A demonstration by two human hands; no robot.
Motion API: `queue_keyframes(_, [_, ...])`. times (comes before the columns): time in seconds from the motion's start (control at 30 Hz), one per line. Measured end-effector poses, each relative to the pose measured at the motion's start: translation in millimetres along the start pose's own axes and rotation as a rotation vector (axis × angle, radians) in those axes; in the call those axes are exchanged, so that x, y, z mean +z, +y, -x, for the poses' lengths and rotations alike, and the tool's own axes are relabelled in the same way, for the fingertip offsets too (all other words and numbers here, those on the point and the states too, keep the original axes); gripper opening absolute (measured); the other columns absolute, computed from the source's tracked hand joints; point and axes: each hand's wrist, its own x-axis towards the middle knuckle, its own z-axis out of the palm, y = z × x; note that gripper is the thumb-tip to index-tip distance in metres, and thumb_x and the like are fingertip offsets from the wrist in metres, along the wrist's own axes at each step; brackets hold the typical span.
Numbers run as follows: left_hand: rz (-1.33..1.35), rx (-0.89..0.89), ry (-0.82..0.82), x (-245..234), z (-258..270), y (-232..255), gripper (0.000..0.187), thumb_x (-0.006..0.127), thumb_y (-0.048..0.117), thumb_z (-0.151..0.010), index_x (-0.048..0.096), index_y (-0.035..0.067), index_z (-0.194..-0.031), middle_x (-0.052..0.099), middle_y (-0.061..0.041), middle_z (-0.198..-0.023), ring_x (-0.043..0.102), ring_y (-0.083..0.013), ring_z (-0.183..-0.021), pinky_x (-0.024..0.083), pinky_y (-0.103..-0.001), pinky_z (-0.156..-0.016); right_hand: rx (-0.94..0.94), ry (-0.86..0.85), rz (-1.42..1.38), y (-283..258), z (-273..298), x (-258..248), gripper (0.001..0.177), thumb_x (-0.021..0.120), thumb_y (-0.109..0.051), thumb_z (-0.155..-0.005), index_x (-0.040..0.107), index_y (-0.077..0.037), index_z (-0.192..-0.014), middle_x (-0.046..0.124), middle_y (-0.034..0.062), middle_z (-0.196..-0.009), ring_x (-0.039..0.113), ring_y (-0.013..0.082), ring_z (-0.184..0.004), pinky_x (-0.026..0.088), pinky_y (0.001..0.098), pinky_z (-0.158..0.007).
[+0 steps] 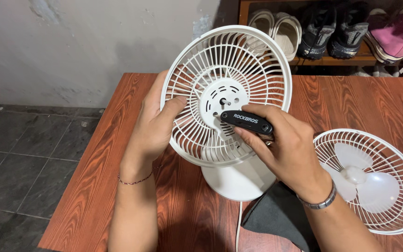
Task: The person uses a multi-bit screwdriver to remove screws from the front grille of a white table fan, then detaches the grille to expose the fan blades and motor. The person continues to remove screws from the motor housing.
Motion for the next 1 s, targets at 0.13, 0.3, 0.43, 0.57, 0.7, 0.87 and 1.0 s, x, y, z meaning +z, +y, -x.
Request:
queue_keyframes(0.13, [-0.045,0.021,-0.003,0,1,2,0.04,0.049,0.005,-0.102,0.05,-0.005,-0.141,0.065,-0.012,-0.13,0.061,-0.0149,-0.12,0.051,-0.033,-0.106,-0.018,0.026,0.021,-2,1,1,0.036,0.082,-0.012,-0.089,0.064,0.002,-0.117,0.074,0.0162,-0.103,0.076,0.0256,-0.091,0.06,0.0325,-0.075])
queue_keyframes(0.3, [-0.078,-0.001,0.022,1,1,2,0.041,0.048,0.005,-0.1,0.051,-0.005,-0.14,0.067,-0.011,-0.127,0.063,-0.0143,-0.117,0.052,-0.033,-0.104,-0.038,0.023,0.043,-7,0,-1,0.036,0.081,-0.012,-0.09,0.064,0.002,-0.118,0.073,0.0168,-0.104,0.076,0.0282,-0.091,0.06,0.0343,-0.076])
queue_keyframes(0.43, [-0.108,0.03,0.019,1,1,2,0.041,0.047,0.004,-0.1,0.051,-0.005,-0.14,0.066,-0.011,-0.128,0.062,-0.0142,-0.118,0.051,-0.032,-0.105,-0.035,0.014,0.053,-15,-2,-1,0.037,0.08,-0.012,-0.09,0.062,0.002,-0.118,0.072,0.0182,-0.104,0.075,0.0316,-0.091,0.059,0.0364,-0.076])
queue_keyframes(0.57, [-0.111,0.036,0.022,1,1,2,0.04,0.046,0.003,-0.1,0.051,-0.005,-0.139,0.066,-0.011,-0.127,0.062,-0.014,-0.117,0.051,-0.032,-0.105,0.068,-0.004,0.056,-23,-6,-1,0.035,0.079,-0.016,-0.092,0.061,0.002,-0.116,0.072,0.0193,-0.101,0.074,0.0332,-0.087,0.058,0.0385,-0.072])
queue_keyframes(0.7, [-0.113,0.029,0.032,1,0,3,0.038,0.045,0.003,-0.099,0.052,-0.004,-0.136,0.067,-0.011,-0.125,0.063,-0.0138,-0.115,0.053,-0.032,-0.103,0.175,-0.005,0.032,-29,-10,2,0.033,0.076,-0.019,-0.095,0.061,0.002,-0.115,0.072,0.0189,-0.099,0.074,0.0323,-0.084,0.057,0.0388,-0.068])
queue_keyframes(0.87, [-0.149,0.017,0.055,3,0,4,0.036,0.046,0.003,-0.099,0.054,-0.003,-0.134,0.068,-0.01,-0.121,0.063,-0.0134,-0.112,0.054,-0.032,-0.1,0.083,-0.055,0.058,-35,-11,0,0.038,0.08,-0.017,-0.088,0.062,0.001,-0.117,0.064,0.0214,-0.108,0.071,0.0374,-0.085,0.057,0.0409,-0.068])
queue_keyframes(1.0, [-0.121,-0.026,0.064,4,-1,4,0.034,0.046,0.004,-0.099,0.055,-0.002,-0.132,0.069,-0.009,-0.118,0.065,-0.0133,-0.108,0.056,-0.032,-0.096,0.07,-0.11,0.017,-38,-11,-1,0.039,0.083,-0.014,-0.084,0.068,-0.005,-0.118,0.061,0.0169,-0.107,0.071,0.0333,-0.083,0.057,0.0396,-0.069])
